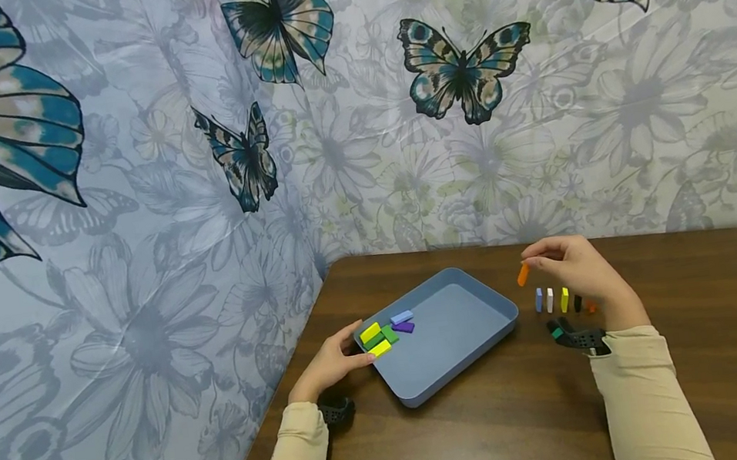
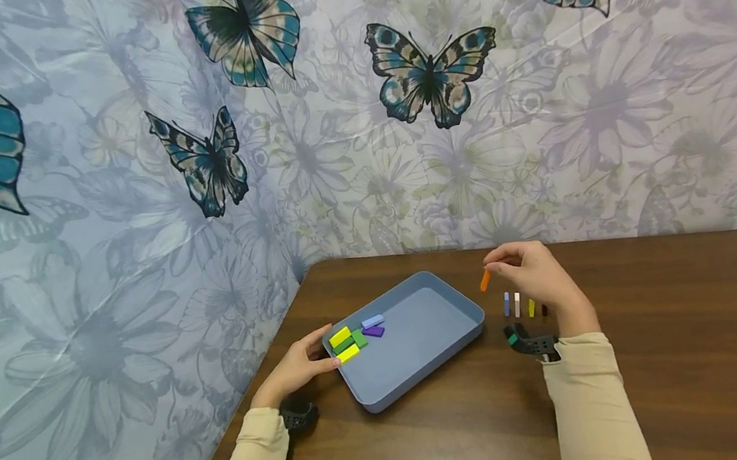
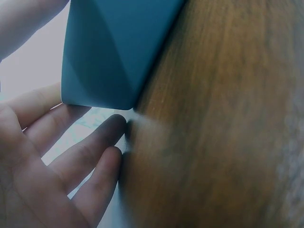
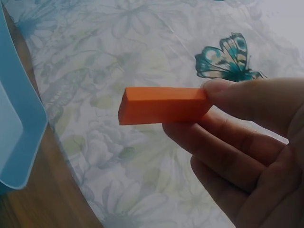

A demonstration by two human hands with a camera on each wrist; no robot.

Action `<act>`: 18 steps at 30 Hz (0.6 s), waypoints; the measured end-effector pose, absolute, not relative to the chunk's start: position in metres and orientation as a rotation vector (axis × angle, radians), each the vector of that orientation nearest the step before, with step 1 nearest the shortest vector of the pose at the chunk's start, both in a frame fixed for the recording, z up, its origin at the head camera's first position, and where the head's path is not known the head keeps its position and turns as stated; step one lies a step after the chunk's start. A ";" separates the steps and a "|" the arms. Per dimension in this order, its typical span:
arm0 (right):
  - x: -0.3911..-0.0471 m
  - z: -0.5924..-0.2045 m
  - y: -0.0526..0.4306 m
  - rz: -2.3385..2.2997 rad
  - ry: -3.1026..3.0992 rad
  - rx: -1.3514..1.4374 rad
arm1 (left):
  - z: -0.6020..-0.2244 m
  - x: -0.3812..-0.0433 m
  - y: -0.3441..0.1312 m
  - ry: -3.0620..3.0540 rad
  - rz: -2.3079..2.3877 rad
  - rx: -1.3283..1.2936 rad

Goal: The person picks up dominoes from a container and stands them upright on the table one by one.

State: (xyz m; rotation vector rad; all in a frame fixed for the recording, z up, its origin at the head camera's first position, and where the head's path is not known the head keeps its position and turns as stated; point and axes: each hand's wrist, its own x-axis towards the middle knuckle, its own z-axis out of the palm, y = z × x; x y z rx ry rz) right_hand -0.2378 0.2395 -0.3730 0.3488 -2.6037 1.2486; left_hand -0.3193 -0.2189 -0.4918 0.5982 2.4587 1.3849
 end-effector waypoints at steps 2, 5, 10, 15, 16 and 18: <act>-0.235 -0.373 0.244 1.275 -2.581 0.331 | -0.491 -0.319 -0.218 2.463 1.381 0.597; -0.231 -0.373 0.252 1.309 -2.546 0.283 | -0.491 -0.319 -0.218 2.465 1.378 0.599; -0.225 -0.375 0.265 1.344 -2.494 0.207 | -0.492 -0.319 -0.218 2.460 1.383 0.607; -0.223 -0.377 0.275 1.263 -2.491 0.116 | -0.490 -0.318 -0.217 2.462 1.384 0.606; -0.222 -0.378 0.277 1.242 -2.490 0.101 | -0.490 -0.318 -0.217 2.462 1.384 0.604; -0.219 -0.379 0.282 1.236 -2.483 0.074 | -0.490 -0.318 -0.216 2.462 1.385 0.602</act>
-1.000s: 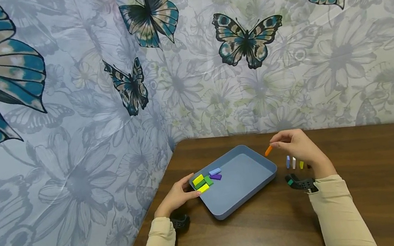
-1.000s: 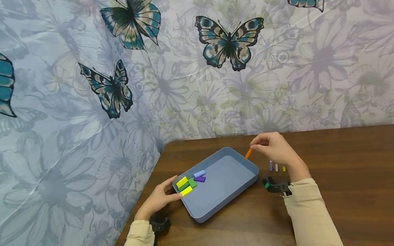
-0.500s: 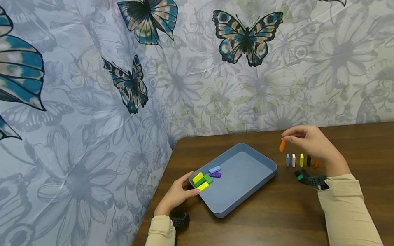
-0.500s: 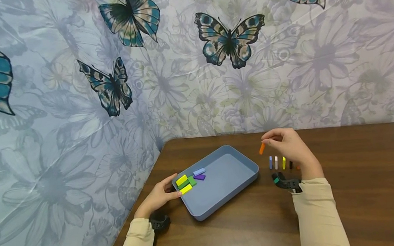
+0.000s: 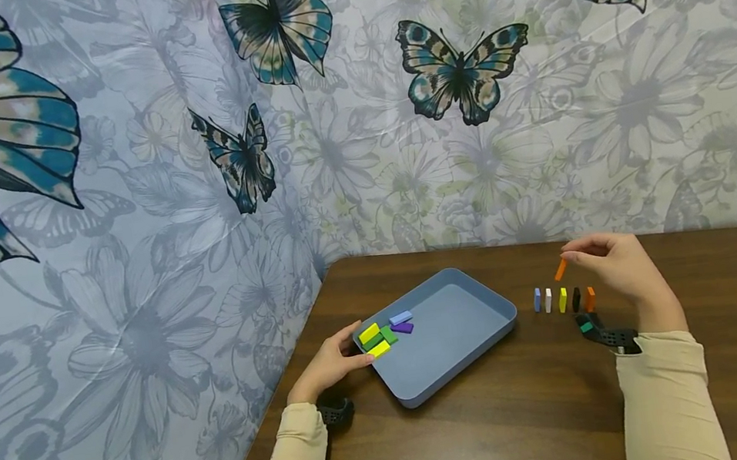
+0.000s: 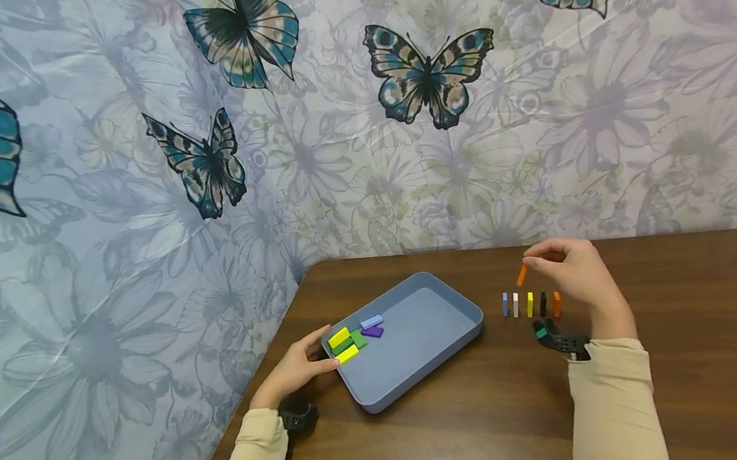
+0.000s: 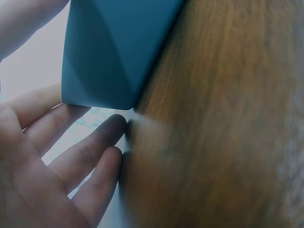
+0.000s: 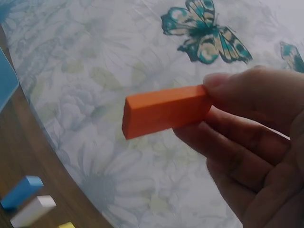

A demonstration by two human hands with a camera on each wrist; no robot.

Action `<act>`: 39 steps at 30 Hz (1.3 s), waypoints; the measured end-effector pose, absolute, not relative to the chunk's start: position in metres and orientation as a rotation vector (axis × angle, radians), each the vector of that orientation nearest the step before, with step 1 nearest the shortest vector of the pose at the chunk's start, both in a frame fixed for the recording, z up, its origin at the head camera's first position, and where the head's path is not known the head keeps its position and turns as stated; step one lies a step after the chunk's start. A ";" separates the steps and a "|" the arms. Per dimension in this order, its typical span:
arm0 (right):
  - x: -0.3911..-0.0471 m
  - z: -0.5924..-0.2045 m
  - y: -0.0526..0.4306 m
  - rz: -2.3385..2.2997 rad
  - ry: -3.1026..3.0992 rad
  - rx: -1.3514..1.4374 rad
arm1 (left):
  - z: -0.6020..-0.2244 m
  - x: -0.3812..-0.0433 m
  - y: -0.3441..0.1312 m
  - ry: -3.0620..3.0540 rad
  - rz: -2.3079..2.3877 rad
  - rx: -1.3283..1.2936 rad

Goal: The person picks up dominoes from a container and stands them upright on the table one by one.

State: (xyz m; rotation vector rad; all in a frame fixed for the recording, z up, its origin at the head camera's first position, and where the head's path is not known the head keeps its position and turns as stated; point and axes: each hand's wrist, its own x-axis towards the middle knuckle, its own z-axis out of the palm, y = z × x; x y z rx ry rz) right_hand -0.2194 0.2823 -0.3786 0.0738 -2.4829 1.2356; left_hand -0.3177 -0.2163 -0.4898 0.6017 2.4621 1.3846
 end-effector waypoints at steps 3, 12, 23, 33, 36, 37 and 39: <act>-0.216 -0.381 0.290 1.226 -2.470 0.043 | -0.490 -0.318 -0.216 2.469 1.378 0.597; -0.209 -0.388 0.309 1.244 -2.451 -0.061 | -0.492 -0.318 -0.216 2.465 1.377 0.597; -0.201 -0.396 0.321 1.092 -2.497 -0.129 | -0.492 -0.319 -0.217 2.462 1.376 0.599; -0.204 -0.414 0.331 1.171 -2.441 -0.090 | -0.493 -0.319 -0.217 2.455 1.384 0.604; -0.207 -0.422 0.333 1.219 -2.429 -0.095 | -0.491 -0.319 -0.217 2.457 1.380 0.599; -0.208 -0.425 0.334 1.232 -2.431 -0.102 | -0.491 -0.319 -0.217 2.460 1.375 0.598; -0.209 -0.429 0.335 1.232 -2.443 -0.119 | -0.491 -0.319 -0.217 2.465 1.363 0.606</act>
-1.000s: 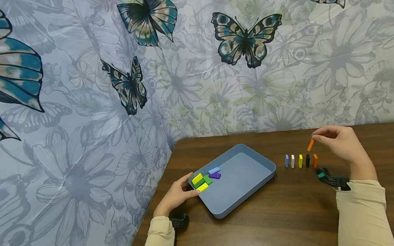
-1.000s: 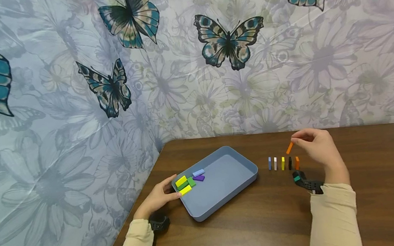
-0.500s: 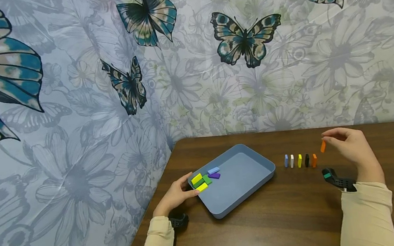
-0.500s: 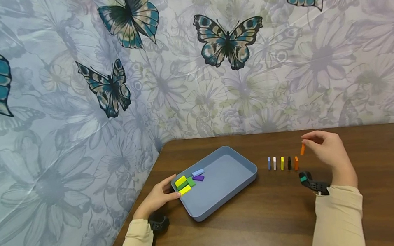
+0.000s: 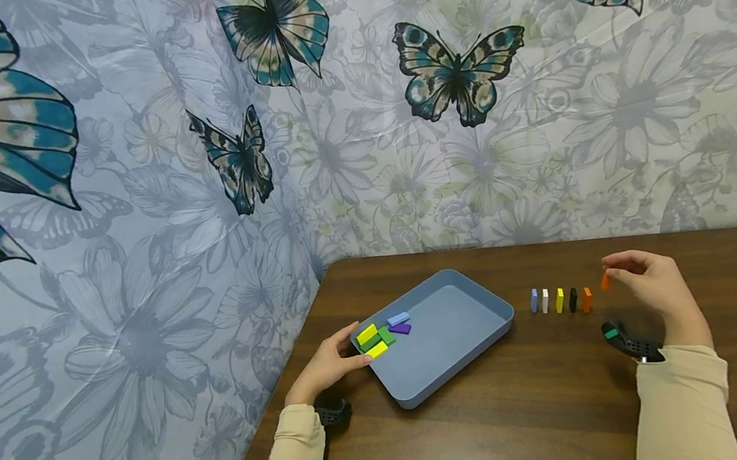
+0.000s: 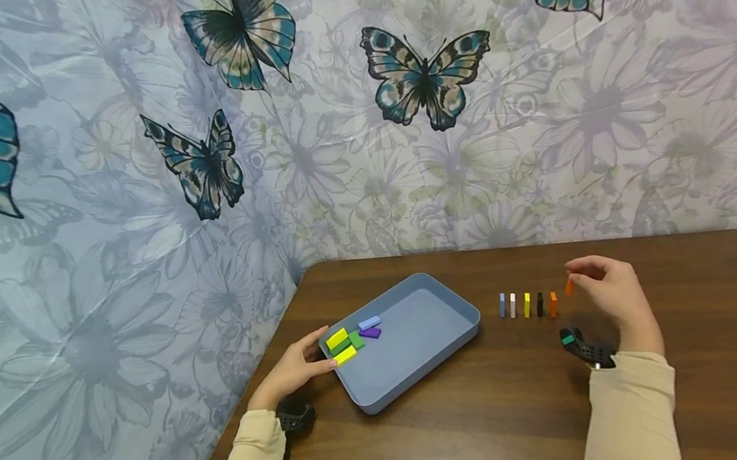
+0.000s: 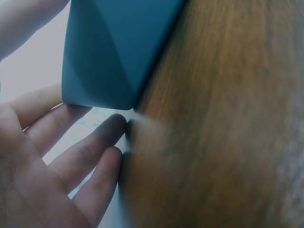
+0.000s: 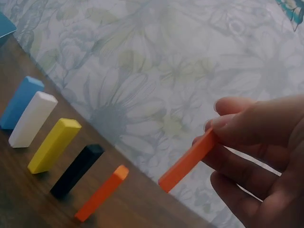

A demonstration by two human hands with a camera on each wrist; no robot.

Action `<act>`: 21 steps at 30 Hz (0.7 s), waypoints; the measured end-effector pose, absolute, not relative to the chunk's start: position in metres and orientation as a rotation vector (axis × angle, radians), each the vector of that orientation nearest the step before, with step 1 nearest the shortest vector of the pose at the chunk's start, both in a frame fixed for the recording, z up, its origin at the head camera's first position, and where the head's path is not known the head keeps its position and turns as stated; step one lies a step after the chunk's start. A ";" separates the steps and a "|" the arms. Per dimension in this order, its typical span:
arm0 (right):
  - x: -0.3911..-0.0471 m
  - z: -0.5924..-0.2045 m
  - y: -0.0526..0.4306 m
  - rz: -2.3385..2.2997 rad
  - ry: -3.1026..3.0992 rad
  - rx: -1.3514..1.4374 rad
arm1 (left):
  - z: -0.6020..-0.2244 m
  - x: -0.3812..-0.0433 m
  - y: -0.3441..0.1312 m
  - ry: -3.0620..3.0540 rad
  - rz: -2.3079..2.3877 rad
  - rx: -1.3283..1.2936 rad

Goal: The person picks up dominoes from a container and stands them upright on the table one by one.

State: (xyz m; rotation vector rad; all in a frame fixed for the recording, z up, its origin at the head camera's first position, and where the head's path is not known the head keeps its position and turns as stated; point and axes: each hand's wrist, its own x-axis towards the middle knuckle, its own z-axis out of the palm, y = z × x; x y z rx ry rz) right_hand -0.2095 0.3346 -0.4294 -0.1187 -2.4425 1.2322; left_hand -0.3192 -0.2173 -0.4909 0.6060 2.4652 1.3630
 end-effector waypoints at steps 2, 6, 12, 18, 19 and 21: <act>-0.211 -0.433 0.335 1.217 -2.460 -0.137 | -0.491 -0.320 -0.218 2.467 1.357 0.613; -0.213 -0.440 0.335 1.203 -2.506 -0.159 | -0.492 -0.320 -0.218 2.464 1.368 0.608; -0.215 -0.448 0.334 1.200 -2.558 -0.150 | -0.492 -0.320 -0.219 2.464 1.374 0.600; -0.213 -0.456 0.332 1.222 -2.598 -0.171 | -0.492 -0.320 -0.220 2.457 1.373 0.605; -0.213 -0.457 0.333 1.231 -2.604 -0.173 | -0.492 -0.320 -0.220 2.454 1.374 0.606; -0.213 -0.459 0.333 1.240 -2.611 -0.180 | -0.492 -0.320 -0.220 2.450 1.377 0.609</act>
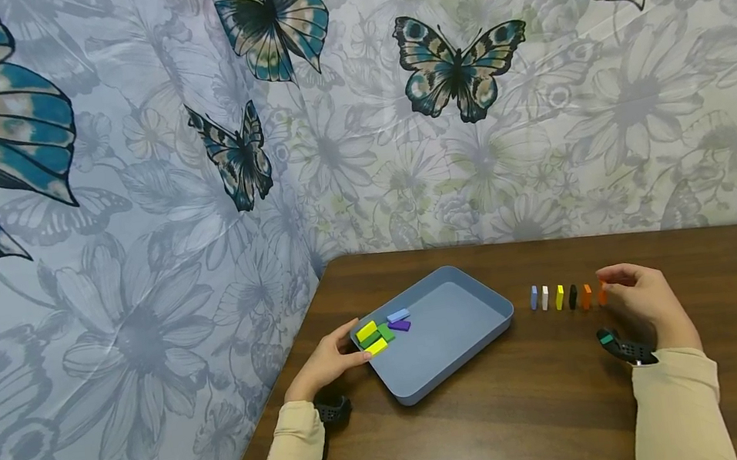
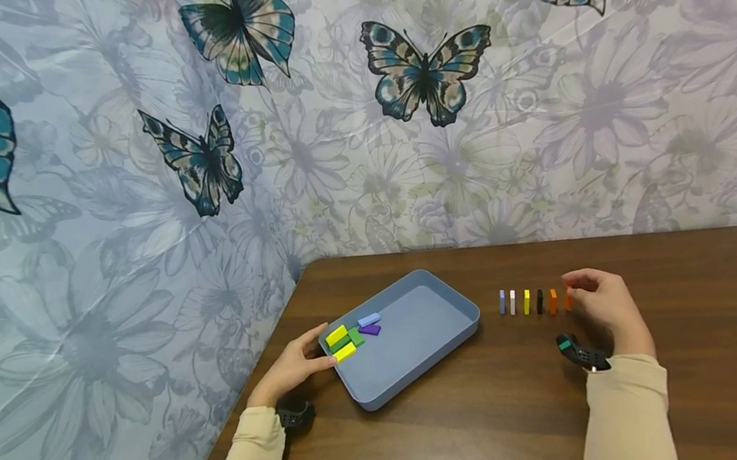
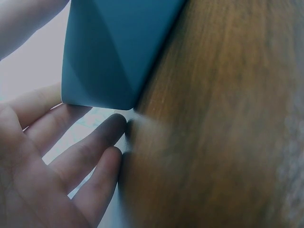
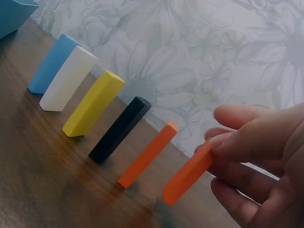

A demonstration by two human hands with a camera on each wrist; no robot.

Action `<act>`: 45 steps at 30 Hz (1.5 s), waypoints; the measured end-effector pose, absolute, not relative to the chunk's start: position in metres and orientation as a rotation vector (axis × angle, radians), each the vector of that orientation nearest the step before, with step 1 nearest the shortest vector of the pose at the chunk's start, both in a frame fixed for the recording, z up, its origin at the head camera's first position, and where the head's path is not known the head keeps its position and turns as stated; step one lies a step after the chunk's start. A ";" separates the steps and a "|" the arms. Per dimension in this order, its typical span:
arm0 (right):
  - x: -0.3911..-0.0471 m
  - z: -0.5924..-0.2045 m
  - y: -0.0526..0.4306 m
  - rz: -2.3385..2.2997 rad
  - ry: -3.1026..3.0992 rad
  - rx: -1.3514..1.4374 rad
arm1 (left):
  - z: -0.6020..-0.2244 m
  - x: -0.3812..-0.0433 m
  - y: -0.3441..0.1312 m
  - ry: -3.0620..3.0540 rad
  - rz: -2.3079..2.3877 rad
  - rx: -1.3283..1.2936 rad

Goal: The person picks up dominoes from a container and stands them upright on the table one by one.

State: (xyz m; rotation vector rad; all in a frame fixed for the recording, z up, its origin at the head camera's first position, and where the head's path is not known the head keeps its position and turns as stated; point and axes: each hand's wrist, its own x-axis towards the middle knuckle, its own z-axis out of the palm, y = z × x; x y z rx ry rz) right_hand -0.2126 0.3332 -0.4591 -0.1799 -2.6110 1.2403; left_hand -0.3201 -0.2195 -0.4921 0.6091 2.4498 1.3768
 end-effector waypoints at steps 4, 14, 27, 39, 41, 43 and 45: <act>-0.213 -0.462 0.334 1.265 -2.641 -0.194 | -0.491 -0.321 -0.219 2.455 1.377 0.608; -0.215 -0.463 0.332 1.270 -2.646 -0.215 | -0.490 -0.321 -0.220 2.464 1.373 0.604; -0.212 -0.464 0.330 1.316 -2.626 -0.209 | -0.489 -0.320 -0.222 2.468 1.353 0.610; -0.207 -0.461 0.325 1.258 -2.571 -0.222 | -0.491 -0.320 -0.224 2.472 1.360 0.624; -0.207 -0.458 0.324 1.234 -2.578 -0.234 | -0.491 -0.321 -0.225 2.466 1.362 0.629; -0.206 -0.454 0.322 1.223 -2.574 -0.236 | -0.491 -0.321 -0.225 2.461 1.360 0.632; -0.207 -0.450 0.320 1.210 -2.555 -0.226 | -0.491 -0.321 -0.226 2.460 1.358 0.633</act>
